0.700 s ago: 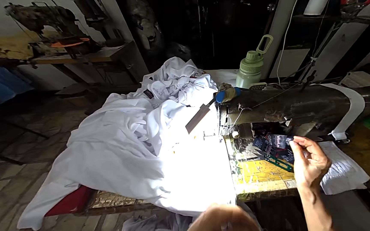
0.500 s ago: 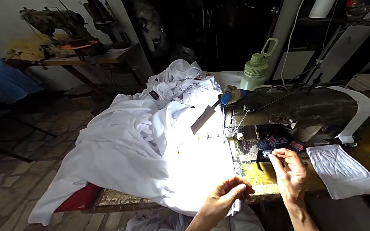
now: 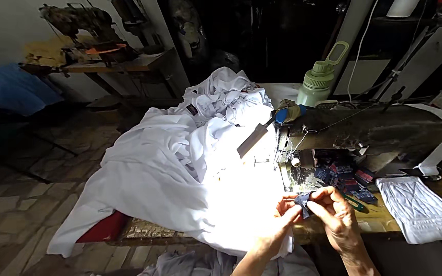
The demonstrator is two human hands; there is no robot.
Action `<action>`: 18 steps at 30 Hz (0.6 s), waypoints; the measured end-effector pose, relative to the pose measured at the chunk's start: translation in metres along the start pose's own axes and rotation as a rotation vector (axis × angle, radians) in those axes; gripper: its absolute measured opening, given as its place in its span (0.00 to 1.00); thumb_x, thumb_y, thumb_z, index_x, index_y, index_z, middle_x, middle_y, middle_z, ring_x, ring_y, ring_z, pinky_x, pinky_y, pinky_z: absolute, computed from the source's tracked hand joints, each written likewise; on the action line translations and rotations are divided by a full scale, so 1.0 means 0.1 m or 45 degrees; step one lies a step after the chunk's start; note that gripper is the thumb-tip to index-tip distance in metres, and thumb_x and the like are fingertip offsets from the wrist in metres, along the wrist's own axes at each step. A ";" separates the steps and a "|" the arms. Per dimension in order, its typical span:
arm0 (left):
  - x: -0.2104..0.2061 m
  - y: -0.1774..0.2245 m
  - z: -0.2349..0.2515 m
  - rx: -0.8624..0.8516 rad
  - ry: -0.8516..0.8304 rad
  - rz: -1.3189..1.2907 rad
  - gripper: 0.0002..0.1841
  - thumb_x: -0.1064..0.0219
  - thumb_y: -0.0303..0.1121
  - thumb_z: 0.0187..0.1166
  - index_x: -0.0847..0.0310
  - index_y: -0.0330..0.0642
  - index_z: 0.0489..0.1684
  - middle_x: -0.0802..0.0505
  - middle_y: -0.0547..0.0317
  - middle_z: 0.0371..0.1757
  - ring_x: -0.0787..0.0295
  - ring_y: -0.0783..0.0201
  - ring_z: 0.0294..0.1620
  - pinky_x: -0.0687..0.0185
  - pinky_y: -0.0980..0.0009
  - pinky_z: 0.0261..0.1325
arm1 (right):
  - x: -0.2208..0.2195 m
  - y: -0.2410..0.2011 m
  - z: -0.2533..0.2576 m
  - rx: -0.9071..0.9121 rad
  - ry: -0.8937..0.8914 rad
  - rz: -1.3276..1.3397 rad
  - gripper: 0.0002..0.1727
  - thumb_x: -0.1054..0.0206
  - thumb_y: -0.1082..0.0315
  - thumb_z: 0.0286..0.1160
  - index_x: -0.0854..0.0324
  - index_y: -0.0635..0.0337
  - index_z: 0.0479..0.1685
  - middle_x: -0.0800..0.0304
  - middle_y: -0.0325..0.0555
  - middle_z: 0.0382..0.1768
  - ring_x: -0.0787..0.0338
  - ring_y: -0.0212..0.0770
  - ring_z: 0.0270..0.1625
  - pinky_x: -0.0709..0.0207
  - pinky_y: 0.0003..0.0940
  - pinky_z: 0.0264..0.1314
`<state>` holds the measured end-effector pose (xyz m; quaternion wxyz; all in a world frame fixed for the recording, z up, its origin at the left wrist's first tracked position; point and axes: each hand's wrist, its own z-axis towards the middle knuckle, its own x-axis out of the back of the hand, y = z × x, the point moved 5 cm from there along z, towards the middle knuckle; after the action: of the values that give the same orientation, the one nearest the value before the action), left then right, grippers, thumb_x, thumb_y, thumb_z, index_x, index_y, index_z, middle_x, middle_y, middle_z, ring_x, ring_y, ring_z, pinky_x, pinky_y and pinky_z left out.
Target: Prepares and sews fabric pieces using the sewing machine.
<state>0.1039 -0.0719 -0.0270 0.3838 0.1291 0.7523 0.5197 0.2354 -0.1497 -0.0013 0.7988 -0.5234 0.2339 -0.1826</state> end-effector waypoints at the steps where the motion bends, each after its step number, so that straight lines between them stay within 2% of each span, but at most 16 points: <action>1: -0.02 -0.02 0.03 0.007 0.028 -0.034 0.14 0.36 0.21 0.78 0.24 0.33 0.59 0.08 0.60 0.40 0.10 0.70 0.41 0.12 0.73 0.49 | -0.02 -0.02 0.00 0.021 -0.040 0.011 0.12 0.29 0.79 0.61 0.15 0.54 0.43 0.07 0.36 0.37 0.08 0.30 0.41 0.12 0.26 0.48; 2: -0.03 -0.03 0.04 0.005 0.062 -0.062 0.14 0.34 0.19 0.75 0.23 0.33 0.57 0.08 0.60 0.38 0.10 0.70 0.39 0.12 0.73 0.47 | 0.01 -0.05 0.01 0.051 -0.040 -0.019 0.12 0.28 0.77 0.62 0.15 0.52 0.43 0.07 0.35 0.38 0.08 0.29 0.42 0.12 0.25 0.48; 5: -0.01 0.04 0.02 -0.060 0.145 -0.087 0.18 0.31 0.17 0.71 0.23 0.29 0.59 0.08 0.57 0.40 0.09 0.69 0.42 0.11 0.72 0.51 | 0.26 -0.19 0.11 0.182 0.159 -0.288 0.09 0.29 0.73 0.65 0.14 0.48 0.41 0.08 0.30 0.39 0.09 0.27 0.41 0.12 0.23 0.45; 7: 0.05 0.10 -0.01 -0.084 0.169 -0.088 0.19 0.31 0.17 0.69 0.22 0.29 0.59 0.07 0.56 0.41 0.09 0.68 0.43 0.11 0.71 0.53 | 0.51 -0.31 0.21 0.294 0.341 -0.623 0.06 0.32 0.72 0.71 0.18 0.55 0.43 0.10 0.32 0.41 0.10 0.25 0.41 0.14 0.22 0.44; 8: 0.08 0.12 -0.04 -0.071 0.184 -0.091 0.18 0.31 0.16 0.69 0.22 0.28 0.59 0.07 0.57 0.41 0.08 0.68 0.43 0.11 0.71 0.53 | 0.62 -0.36 0.24 0.328 0.415 -0.882 0.08 0.34 0.71 0.74 0.18 0.64 0.47 0.10 0.41 0.44 0.10 0.29 0.44 0.14 0.26 0.49; 9: 0.11 0.14 -0.07 -0.057 0.207 -0.093 0.18 0.31 0.16 0.69 0.22 0.29 0.58 0.07 0.57 0.39 0.08 0.68 0.42 0.11 0.70 0.53 | 0.69 -0.40 0.28 0.335 0.436 -1.114 0.13 0.37 0.71 0.77 0.18 0.72 0.52 0.10 0.56 0.50 0.09 0.43 0.52 0.16 0.40 0.58; 10: 0.14 0.16 -0.09 -0.044 0.234 -0.098 0.16 0.30 0.16 0.68 0.21 0.29 0.55 0.07 0.58 0.36 0.08 0.68 0.40 0.10 0.70 0.52 | 0.71 -0.42 0.31 0.324 0.396 -1.264 0.17 0.39 0.70 0.79 0.17 0.75 0.58 0.12 0.67 0.59 0.12 0.58 0.64 0.21 0.54 0.69; 11: 0.16 0.17 -0.11 -0.035 0.254 -0.097 0.15 0.30 0.16 0.67 0.21 0.31 0.51 0.08 0.60 0.33 0.09 0.68 0.38 0.10 0.71 0.51 | 0.68 -0.41 0.32 0.288 0.325 -1.314 0.20 0.40 0.67 0.81 0.18 0.75 0.63 0.16 0.70 0.66 0.16 0.64 0.70 0.26 0.59 0.73; 12: 0.18 0.18 -0.13 -0.030 0.264 -0.099 0.13 0.29 0.16 0.66 0.21 0.33 0.47 0.09 0.61 0.31 0.09 0.69 0.36 0.10 0.72 0.49 | 0.62 -0.38 0.29 0.231 0.239 -1.287 0.23 0.40 0.62 0.83 0.19 0.72 0.66 0.16 0.67 0.68 0.16 0.62 0.70 0.23 0.58 0.72; 13: 0.19 0.18 -0.15 -0.024 0.262 -0.101 0.12 0.28 0.16 0.65 0.21 0.34 0.44 0.09 0.61 0.31 0.10 0.70 0.36 0.11 0.73 0.48 | 0.51 -0.33 0.24 0.149 0.129 -1.183 0.25 0.39 0.57 0.82 0.20 0.68 0.68 0.14 0.61 0.66 0.12 0.54 0.67 0.18 0.53 0.68; 15: 0.19 0.19 -0.18 0.001 0.255 -0.087 0.13 0.27 0.16 0.64 0.21 0.37 0.42 0.09 0.62 0.34 0.10 0.72 0.38 0.12 0.75 0.49 | 0.21 -0.20 0.10 -0.025 -0.150 -0.853 0.34 0.35 0.47 0.77 0.24 0.66 0.72 0.10 0.48 0.61 0.08 0.37 0.61 0.12 0.37 0.61; 16: 0.19 0.19 -0.19 0.012 0.250 -0.082 0.14 0.27 0.16 0.63 0.22 0.37 0.43 0.08 0.62 0.36 0.09 0.72 0.39 0.11 0.75 0.50 | 0.06 -0.14 0.04 -0.094 -0.265 -0.660 0.37 0.30 0.45 0.73 0.25 0.66 0.72 0.08 0.44 0.58 0.07 0.33 0.57 0.11 0.32 0.58; 17: 0.20 0.19 -0.20 0.015 0.247 -0.076 0.15 0.26 0.16 0.62 0.21 0.36 0.44 0.08 0.61 0.37 0.09 0.72 0.40 0.11 0.75 0.51 | -0.08 -0.10 -0.01 -0.148 -0.331 -0.473 0.36 0.25 0.48 0.69 0.25 0.67 0.69 0.07 0.42 0.53 0.06 0.32 0.53 0.10 0.30 0.54; 18: 0.21 0.20 -0.21 0.014 0.239 -0.067 0.16 0.26 0.15 0.61 0.21 0.36 0.45 0.08 0.61 0.37 0.09 0.72 0.41 0.11 0.75 0.51 | -0.18 -0.07 -0.04 -0.167 -0.344 -0.324 0.31 0.23 0.56 0.67 0.25 0.67 0.65 0.07 0.40 0.48 0.06 0.31 0.48 0.10 0.27 0.51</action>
<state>0.0708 -0.0656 -0.0150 0.3245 0.0623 0.7908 0.5152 0.2176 -0.1456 0.0067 0.7575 -0.6195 0.0679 -0.1945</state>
